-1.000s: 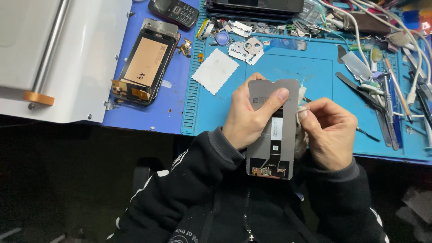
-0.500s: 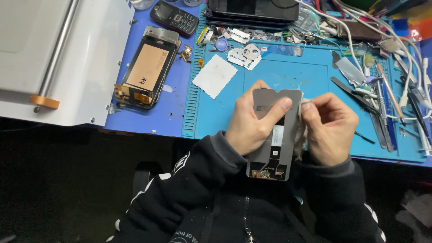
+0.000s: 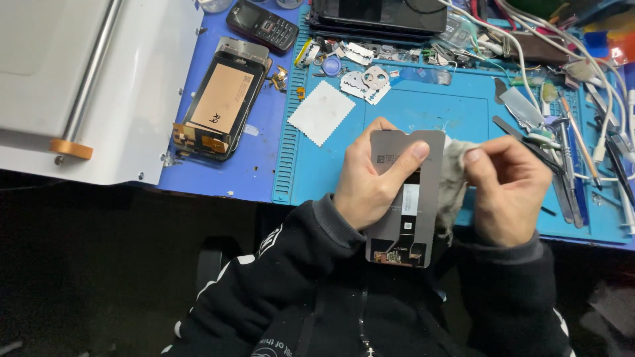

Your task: Cleaning and prepping a smartphone screen replacement part at a workbench.

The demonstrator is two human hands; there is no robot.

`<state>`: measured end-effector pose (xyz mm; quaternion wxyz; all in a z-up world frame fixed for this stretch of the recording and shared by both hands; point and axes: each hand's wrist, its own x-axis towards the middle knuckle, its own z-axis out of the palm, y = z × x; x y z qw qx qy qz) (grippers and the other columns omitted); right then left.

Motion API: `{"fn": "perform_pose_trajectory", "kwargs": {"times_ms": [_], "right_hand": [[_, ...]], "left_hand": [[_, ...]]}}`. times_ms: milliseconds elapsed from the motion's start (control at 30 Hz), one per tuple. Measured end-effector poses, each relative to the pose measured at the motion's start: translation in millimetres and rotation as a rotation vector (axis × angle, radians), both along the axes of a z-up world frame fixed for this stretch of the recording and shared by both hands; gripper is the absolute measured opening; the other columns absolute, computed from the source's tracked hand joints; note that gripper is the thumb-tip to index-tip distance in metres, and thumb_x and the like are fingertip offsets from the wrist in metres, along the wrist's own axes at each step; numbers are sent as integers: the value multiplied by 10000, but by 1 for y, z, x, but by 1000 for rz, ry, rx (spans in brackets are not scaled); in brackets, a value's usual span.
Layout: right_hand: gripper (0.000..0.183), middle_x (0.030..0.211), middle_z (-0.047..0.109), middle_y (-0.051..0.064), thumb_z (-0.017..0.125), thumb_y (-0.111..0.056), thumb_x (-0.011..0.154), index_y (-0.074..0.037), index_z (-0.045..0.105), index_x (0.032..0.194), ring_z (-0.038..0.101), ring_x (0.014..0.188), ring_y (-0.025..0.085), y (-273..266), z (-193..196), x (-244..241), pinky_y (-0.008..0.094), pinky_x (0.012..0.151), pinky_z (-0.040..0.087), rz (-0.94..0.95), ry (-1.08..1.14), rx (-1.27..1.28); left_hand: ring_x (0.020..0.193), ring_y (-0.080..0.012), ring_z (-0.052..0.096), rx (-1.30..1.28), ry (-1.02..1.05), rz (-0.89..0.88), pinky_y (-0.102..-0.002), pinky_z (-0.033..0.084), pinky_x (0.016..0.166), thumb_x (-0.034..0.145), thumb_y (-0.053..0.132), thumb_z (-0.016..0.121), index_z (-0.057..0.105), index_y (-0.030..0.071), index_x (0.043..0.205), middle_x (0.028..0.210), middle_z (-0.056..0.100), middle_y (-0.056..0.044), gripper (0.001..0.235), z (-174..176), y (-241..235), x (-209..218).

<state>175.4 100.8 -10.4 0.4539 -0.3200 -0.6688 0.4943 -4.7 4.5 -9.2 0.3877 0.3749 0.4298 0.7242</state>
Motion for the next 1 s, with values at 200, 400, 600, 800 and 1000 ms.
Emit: {"fn": "perform_pose_trajectory", "kwargs": {"times_ms": [200, 400, 600, 800, 1000], "right_hand": [[135, 855, 662, 4, 719, -109, 1037, 9, 660, 1008, 543, 716, 38, -13, 9, -14, 187, 648, 417, 3, -86, -61], [140, 925, 666, -10, 721, -97, 1071, 6, 640, 1020, 579, 814, 30, -11, 3, -17, 187, 752, 469, -14, -75, 14], [134, 929, 672, -9, 727, -94, 1040, 3, 637, 1015, 579, 821, 27, -8, -4, -18, 183, 750, 461, -16, 18, -46], [145, 934, 678, -9, 712, -114, 1039, 1, 627, 1019, 585, 820, 26, -10, 2, -23, 186, 754, 475, -21, 20, -9], [131, 881, 667, -5, 712, -83, 1078, 2, 636, 1012, 571, 775, 19, -4, -12, -9, 196, 756, 461, -64, 144, -49]], "left_hand": [[811, -31, 607, 0, 72, -9, -214, 511, 720, 1015, 219, 716, 561, 37, 981, 865, 674, 7, 242, 0, -2, 1], [799, -33, 567, -33, 117, -30, -219, 481, 693, 1006, 196, 730, 561, 29, 986, 850, 642, 7, 239, 0, -4, 4], [809, -34, 596, -41, 77, -27, -219, 504, 707, 1000, 200, 726, 569, 22, 992, 864, 667, 0, 238, 6, -4, 3], [840, -40, 608, -39, 89, -28, -215, 513, 743, 989, 187, 736, 586, 15, 1022, 900, 681, -7, 230, 5, -5, 6], [829, -43, 621, -35, 31, -33, -221, 518, 731, 983, 181, 735, 581, 16, 1007, 893, 690, -10, 227, 5, -4, 3]]}}
